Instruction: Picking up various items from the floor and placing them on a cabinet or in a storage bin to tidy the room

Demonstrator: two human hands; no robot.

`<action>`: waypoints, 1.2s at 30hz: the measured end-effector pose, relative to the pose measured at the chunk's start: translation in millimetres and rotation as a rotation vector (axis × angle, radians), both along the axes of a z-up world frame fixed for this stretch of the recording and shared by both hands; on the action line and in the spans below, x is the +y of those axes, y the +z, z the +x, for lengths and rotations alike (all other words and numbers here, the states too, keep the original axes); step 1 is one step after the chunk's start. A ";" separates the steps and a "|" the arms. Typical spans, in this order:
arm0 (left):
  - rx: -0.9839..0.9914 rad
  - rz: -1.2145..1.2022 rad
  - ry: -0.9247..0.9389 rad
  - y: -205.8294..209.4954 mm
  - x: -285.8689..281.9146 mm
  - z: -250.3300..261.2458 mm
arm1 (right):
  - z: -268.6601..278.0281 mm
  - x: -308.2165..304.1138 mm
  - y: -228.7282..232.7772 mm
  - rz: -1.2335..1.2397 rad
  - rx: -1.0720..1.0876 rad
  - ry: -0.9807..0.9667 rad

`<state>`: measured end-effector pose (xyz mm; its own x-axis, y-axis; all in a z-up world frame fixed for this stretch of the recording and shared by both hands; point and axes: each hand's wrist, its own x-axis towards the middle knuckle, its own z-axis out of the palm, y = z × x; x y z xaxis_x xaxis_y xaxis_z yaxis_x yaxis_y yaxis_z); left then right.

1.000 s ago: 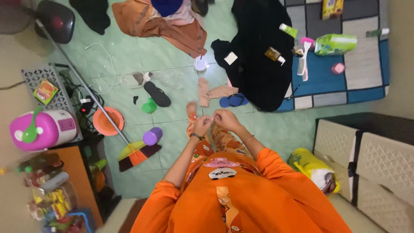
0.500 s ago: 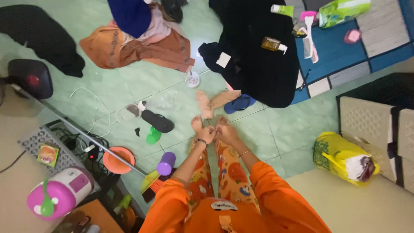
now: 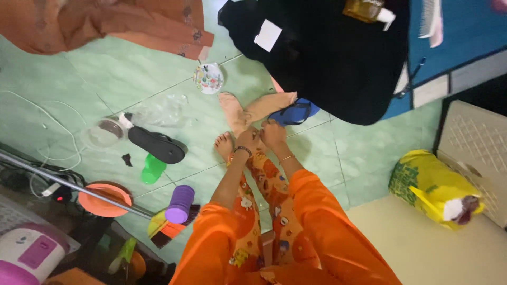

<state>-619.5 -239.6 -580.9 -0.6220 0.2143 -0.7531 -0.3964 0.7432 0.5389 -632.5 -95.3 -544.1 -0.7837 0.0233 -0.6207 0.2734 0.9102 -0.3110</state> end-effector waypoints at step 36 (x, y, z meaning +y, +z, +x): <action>0.449 -0.535 0.115 -36.7 -79.4 38.3 | 18.2 -25.7 57.3 -1.056 -0.004 -0.982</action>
